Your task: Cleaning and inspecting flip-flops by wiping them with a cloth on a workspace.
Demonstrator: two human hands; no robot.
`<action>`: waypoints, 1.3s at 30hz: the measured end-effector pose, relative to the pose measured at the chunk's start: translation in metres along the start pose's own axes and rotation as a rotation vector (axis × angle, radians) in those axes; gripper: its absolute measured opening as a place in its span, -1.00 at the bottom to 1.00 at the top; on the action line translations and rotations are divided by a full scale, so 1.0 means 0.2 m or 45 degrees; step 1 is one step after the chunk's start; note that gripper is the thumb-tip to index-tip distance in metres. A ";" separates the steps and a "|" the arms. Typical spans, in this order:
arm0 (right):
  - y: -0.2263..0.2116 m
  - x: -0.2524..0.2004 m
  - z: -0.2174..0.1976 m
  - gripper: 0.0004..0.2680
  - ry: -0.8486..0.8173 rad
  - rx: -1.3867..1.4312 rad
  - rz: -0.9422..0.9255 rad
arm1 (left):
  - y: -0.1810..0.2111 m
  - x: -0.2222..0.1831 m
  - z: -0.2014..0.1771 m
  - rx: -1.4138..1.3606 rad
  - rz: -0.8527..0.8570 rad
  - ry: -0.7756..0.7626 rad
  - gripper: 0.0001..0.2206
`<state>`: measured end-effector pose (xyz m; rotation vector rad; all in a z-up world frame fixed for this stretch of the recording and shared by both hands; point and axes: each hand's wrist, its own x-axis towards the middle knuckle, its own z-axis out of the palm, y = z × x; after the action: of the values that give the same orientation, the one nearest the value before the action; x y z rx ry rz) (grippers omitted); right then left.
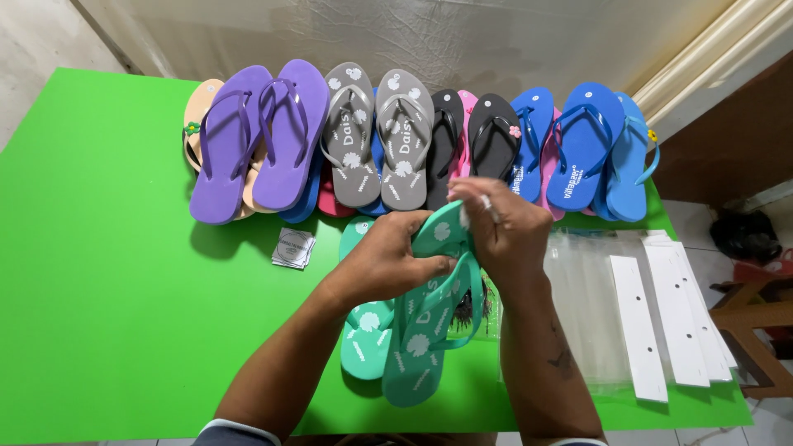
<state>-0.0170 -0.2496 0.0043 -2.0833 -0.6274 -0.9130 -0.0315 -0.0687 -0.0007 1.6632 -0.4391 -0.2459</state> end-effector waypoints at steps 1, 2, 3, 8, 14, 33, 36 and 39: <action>0.02 0.01 -0.01 -0.82 -0.001 0.002 0.000 | 0.02 0.00 0.00 0.000 -0.001 0.001 -0.87; 0.03 0.02 -0.01 -0.79 0.152 0.064 0.048 | 0.04 0.00 -0.01 -0.015 0.003 0.027 -0.86; 0.05 0.03 -0.02 -0.76 0.305 0.124 0.096 | 0.06 -0.01 -0.01 -0.031 0.009 0.051 -0.84; -0.01 0.03 -0.04 -0.69 0.037 0.157 0.022 | -0.05 0.02 -0.01 -0.136 0.067 0.144 -0.79; 0.10 -0.05 0.02 -0.71 -0.111 0.054 0.157 | -0.07 0.04 -0.02 -0.082 0.105 0.175 -0.77; 0.12 -0.05 0.01 -0.77 0.096 -0.110 0.359 | 0.12 0.01 -0.03 -0.192 0.074 0.276 -0.86; 0.05 -0.02 0.00 -0.70 0.103 0.160 0.458 | 0.10 0.02 -0.03 -0.166 0.092 0.323 -0.88; 0.07 -0.06 0.02 -0.68 -0.063 0.068 0.320 | 0.10 0.02 -0.04 -0.191 0.113 0.372 -0.90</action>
<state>-0.0127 -0.2555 -0.0131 -2.0844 -0.3990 -0.6969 -0.0278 -0.0657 0.0203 1.4996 -0.2657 0.0309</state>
